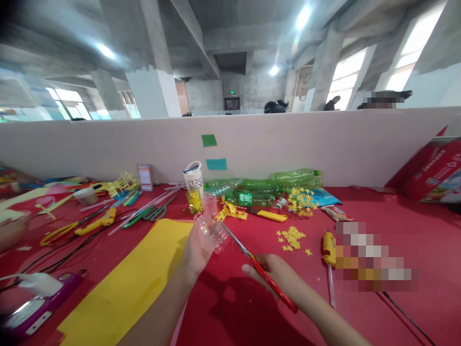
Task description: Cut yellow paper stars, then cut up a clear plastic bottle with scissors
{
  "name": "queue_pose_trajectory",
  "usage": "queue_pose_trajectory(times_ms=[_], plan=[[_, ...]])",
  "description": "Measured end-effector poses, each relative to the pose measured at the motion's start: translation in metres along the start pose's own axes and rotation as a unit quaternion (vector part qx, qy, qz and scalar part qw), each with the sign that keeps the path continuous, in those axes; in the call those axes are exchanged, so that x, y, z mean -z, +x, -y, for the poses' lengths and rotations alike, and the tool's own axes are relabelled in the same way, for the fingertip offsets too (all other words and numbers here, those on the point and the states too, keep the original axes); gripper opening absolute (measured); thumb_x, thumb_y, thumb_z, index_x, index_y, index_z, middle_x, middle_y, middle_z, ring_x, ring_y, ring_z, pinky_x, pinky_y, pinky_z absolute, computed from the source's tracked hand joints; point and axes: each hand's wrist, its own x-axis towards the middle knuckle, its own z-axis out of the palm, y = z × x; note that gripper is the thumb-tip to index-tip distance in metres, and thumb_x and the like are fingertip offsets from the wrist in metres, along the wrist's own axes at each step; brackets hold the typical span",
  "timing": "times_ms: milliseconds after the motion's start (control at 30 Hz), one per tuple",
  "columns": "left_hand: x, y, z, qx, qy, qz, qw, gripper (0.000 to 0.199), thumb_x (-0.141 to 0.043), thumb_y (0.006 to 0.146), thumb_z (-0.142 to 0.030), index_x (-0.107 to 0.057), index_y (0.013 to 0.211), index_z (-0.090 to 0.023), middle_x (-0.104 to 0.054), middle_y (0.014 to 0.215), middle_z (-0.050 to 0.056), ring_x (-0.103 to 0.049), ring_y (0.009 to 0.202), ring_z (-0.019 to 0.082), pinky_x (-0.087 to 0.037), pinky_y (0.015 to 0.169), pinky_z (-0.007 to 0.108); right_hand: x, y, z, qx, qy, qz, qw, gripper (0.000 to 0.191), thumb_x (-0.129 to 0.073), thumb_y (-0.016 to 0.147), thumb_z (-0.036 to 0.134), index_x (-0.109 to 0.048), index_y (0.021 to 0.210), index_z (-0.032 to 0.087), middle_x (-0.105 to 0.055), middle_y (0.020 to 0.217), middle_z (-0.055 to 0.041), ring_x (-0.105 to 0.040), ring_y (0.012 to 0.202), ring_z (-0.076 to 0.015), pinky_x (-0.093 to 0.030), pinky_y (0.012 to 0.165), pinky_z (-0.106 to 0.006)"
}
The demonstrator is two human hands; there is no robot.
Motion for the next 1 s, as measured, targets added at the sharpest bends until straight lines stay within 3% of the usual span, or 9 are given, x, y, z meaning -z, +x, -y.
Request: queue_pose_trajectory(times_ms=[133,400,567,733,867,1000], plan=[[0.002,0.002,-0.003,-0.023,-0.021,0.023,0.999,0.021,-0.063,0.081,-0.037,-0.062,0.091,-0.018,-0.067,0.083,0.003,-0.065,0.079,0.017,-0.050,0.085,0.037,-0.007,0.000,-0.016,0.029,-0.024,-0.003,0.999,0.048,-0.055,0.082,0.060,-0.037,0.064,0.019,-0.034,0.060,0.0054,-0.032,0.056,-0.0096,-0.024,0.050,-0.021],[0.005,0.006,-0.003,-0.025,0.017,-0.025,0.999,0.014,-0.062,0.081,-0.029,-0.060,0.088,-0.018,-0.067,0.083,0.004,-0.064,0.077,0.017,-0.050,0.079,0.032,-0.009,-0.003,-0.024,-0.015,-0.072,0.025,0.997,0.049,-0.057,0.078,0.062,-0.040,0.063,0.019,-0.034,0.059,0.0049,-0.031,0.055,-0.0102,-0.022,0.049,-0.022],[0.003,0.005,0.005,-0.007,0.025,-0.031,0.999,0.014,-0.062,0.082,-0.029,-0.059,0.089,-0.017,-0.067,0.084,0.003,-0.065,0.078,0.016,-0.051,0.077,0.030,-0.009,-0.004,-0.018,-0.005,0.019,0.054,0.998,0.051,-0.050,0.082,0.065,-0.039,0.063,0.019,-0.034,0.058,0.0055,-0.034,0.052,-0.0087,-0.025,0.047,-0.021],[0.001,0.004,0.011,-0.025,0.048,-0.027,0.998,0.019,-0.064,0.081,-0.031,-0.058,0.095,-0.019,-0.067,0.088,0.003,-0.065,0.082,0.017,-0.051,0.080,0.031,-0.009,-0.008,-0.012,-0.048,0.109,0.097,0.988,0.051,-0.054,0.079,0.067,-0.044,0.068,0.019,-0.037,0.051,0.0074,-0.037,0.042,-0.0069,-0.026,0.039,-0.017],[0.001,0.004,0.013,-0.023,0.045,-0.023,0.998,0.019,-0.064,0.081,-0.031,-0.058,0.095,-0.019,-0.066,0.090,0.003,-0.064,0.084,0.016,-0.051,0.083,0.031,-0.010,-0.009,-0.010,-0.059,0.137,0.100,0.984,0.052,-0.054,0.078,0.070,-0.045,0.069,0.019,-0.032,0.047,0.0094,-0.033,0.038,-0.0051,-0.025,0.036,-0.016],[0.002,0.003,0.013,-0.027,0.038,-0.019,0.999,0.021,-0.066,0.080,-0.030,-0.057,0.096,-0.020,-0.066,0.090,0.003,-0.064,0.085,0.016,-0.051,0.083,0.032,-0.009,-0.010,-0.009,-0.068,0.131,0.100,0.984,0.056,-0.050,0.077,0.073,-0.046,0.069,0.018,-0.038,0.049,0.0078,-0.038,0.038,-0.0053,-0.028,0.035,-0.015]])
